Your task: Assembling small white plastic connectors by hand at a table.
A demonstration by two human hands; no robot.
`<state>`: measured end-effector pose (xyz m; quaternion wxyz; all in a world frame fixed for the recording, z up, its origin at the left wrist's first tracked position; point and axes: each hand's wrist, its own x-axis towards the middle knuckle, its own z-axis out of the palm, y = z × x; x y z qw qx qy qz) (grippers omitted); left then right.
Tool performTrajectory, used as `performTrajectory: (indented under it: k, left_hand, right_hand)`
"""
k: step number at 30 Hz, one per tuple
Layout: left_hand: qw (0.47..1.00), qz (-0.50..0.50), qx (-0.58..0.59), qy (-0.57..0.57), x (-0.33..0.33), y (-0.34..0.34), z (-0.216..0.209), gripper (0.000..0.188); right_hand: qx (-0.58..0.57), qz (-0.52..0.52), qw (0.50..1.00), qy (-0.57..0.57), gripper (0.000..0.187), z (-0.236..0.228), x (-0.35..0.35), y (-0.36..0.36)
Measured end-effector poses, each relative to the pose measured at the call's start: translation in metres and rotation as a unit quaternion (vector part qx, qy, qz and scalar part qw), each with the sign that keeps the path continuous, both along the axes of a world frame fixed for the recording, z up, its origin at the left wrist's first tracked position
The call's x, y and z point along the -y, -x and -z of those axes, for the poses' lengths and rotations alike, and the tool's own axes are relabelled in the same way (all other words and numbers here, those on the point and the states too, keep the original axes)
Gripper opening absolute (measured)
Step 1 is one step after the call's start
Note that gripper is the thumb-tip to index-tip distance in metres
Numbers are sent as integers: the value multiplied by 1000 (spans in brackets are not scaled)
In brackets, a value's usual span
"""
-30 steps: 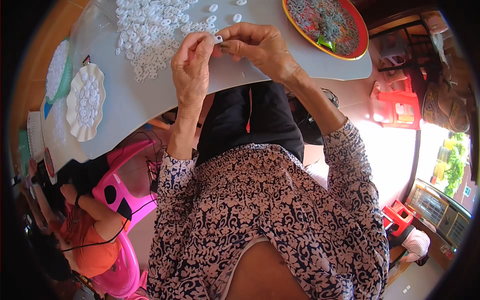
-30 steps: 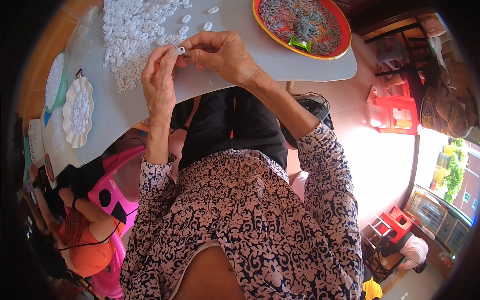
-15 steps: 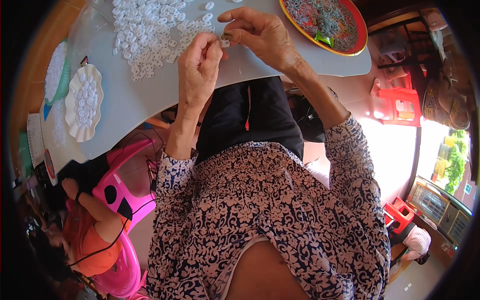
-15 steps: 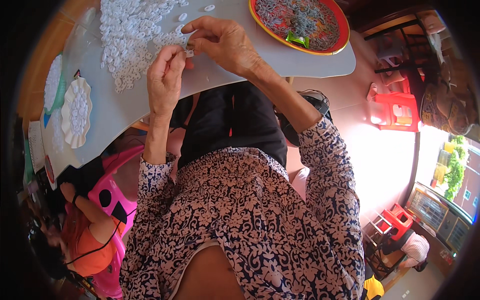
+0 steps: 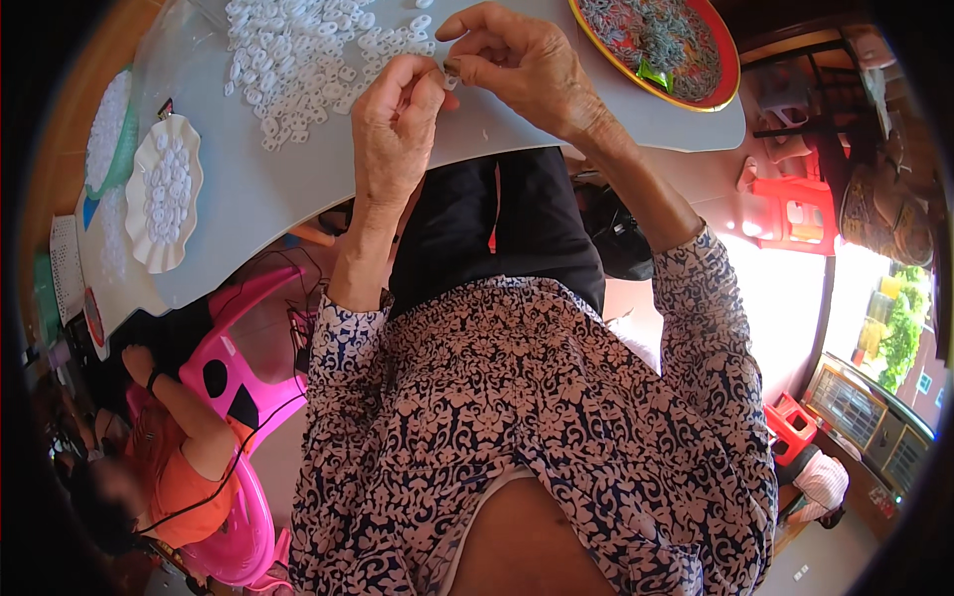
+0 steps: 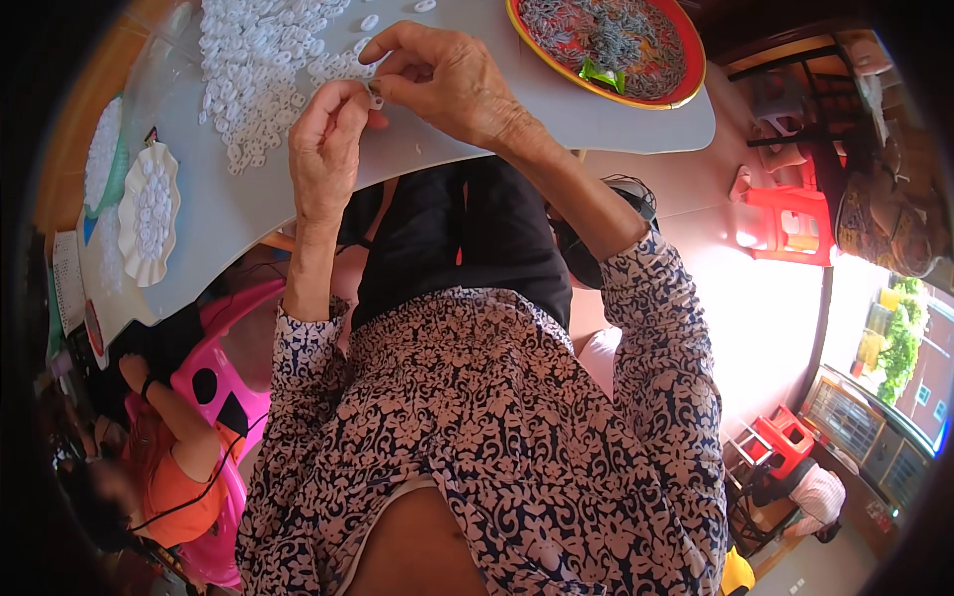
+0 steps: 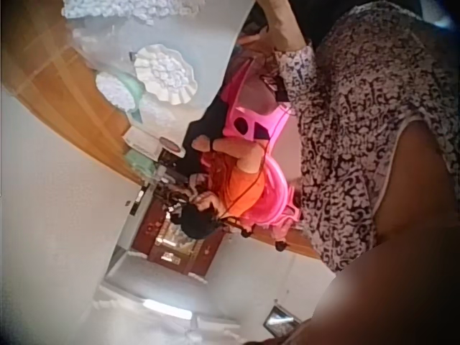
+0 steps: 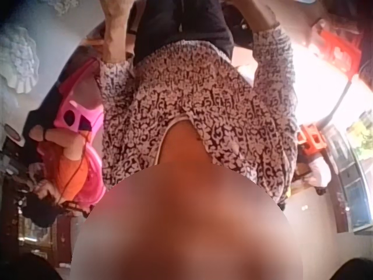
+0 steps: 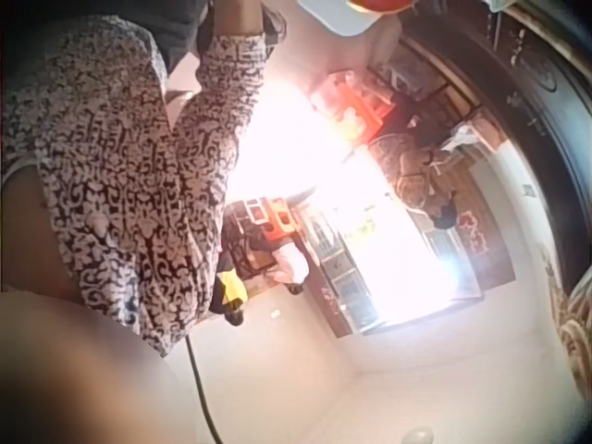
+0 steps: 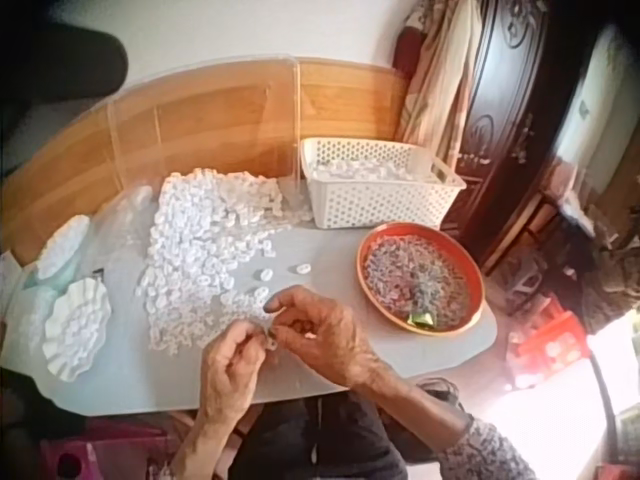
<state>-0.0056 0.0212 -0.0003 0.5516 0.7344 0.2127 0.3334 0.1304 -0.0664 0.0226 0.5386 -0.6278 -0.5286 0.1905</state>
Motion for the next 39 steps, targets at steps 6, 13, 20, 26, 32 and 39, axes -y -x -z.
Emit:
performTrajectory:
  k: [6, 13, 20, 26, 32, 39]
  left_hand:
    - [1000, -6, 20, 5, 0, 2, 1, 11]
    - [997, 29, 53, 40, -4, 1, 5, 13]
    - [993, 58, 69, 78, -5, 1, 9, 15]
    - [992, 66, 70, 83, -5, -1, 9, 16]
    - [992, 66, 72, 79, -4, 0, 8, 15]
    - [996, 57, 38, 58, -2, 1, 4, 15]
  right_hand:
    - [-16, 33, 999, -10, 23, 2, 1, 10]
    - [-67, -21, 997, 26, 17, 11, 2, 3]
    - [-67, -52, 996, 31, 16, 8, 4, -3]
    - [-87, -101, 991, -11, 15, 10, 2, -9]
    - [-113, -103, 988, 2, 23, 6, 2, -10]
    - [20, -58, 998, 3, 17, -3, 4, -5]
